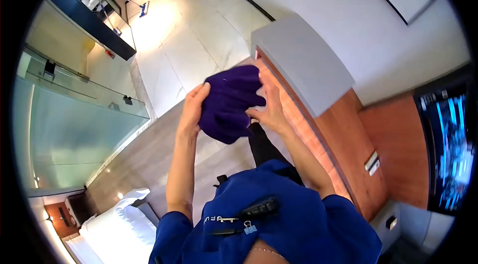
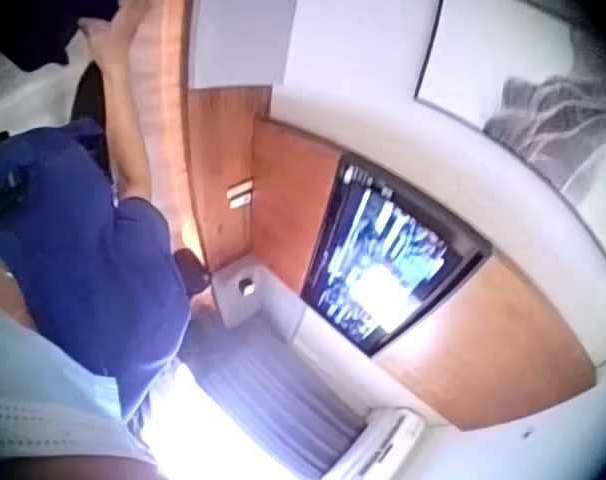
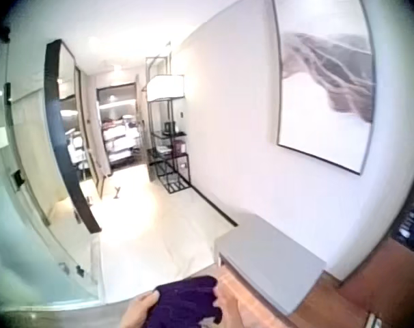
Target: The person wipes various surfaces in a hotel room including the bedside table, telephone, lamp, headboard, window frame, glass table, and table base using a cloth.
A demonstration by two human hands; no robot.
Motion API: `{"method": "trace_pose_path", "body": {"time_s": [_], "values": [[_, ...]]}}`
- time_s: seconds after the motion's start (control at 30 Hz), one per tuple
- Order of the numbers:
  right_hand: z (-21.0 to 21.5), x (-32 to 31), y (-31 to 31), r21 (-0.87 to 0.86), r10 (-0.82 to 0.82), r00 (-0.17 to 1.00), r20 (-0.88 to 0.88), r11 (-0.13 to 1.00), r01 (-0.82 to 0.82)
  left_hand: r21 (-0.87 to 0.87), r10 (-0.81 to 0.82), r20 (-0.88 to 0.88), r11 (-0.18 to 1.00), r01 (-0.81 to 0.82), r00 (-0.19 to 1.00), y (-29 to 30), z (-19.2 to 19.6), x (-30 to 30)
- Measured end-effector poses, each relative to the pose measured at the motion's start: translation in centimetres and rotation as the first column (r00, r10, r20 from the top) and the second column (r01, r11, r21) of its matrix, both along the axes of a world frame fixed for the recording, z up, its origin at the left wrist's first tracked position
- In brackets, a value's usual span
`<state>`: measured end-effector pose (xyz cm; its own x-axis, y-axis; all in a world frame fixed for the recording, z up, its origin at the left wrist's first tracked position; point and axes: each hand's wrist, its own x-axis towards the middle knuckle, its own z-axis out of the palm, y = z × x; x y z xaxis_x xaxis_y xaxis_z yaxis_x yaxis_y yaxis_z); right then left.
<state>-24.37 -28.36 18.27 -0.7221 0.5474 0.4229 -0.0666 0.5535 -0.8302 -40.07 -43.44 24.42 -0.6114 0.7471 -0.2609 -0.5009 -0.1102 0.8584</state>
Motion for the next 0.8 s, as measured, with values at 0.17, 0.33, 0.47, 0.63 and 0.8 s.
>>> {"method": "trace_pose_path", "body": {"time_s": [0.17,0.33,0.47,0.63,0.8], "values": [[-2.7,-11.9,4.3,-0.036,0.423,0.904,0.052,0.906,-0.422,-0.041,0.113,0.117,0.993,-0.109,0.987,2.1,-2.8,-7.6],[-5.5,-23.7,4.7,-0.411,0.656,0.727,0.202,0.731,-0.546,-0.055,0.349,0.358,0.934,-0.353,0.866,2.0,-4.7,-15.1],[-11.3,-30.8,4.3,-0.466,0.849,0.525,-0.058,0.442,-0.766,-0.024,0.520,0.600,0.771,-0.636,0.608,2.9,-3.8,-21.2],[-9.3,-43.2,3.3,-0.956,0.801,0.585,-0.128,0.057,-0.287,0.366,0.485,0.679,0.427,-0.827,0.551,-0.2,-6.5,-32.5],[-9.7,-57.3,6.4,-0.994,0.806,0.582,-0.109,-0.090,-0.061,-0.236,0.910,0.173,0.410,-0.881,0.377,-1.3,-11.6,-43.6]]}}
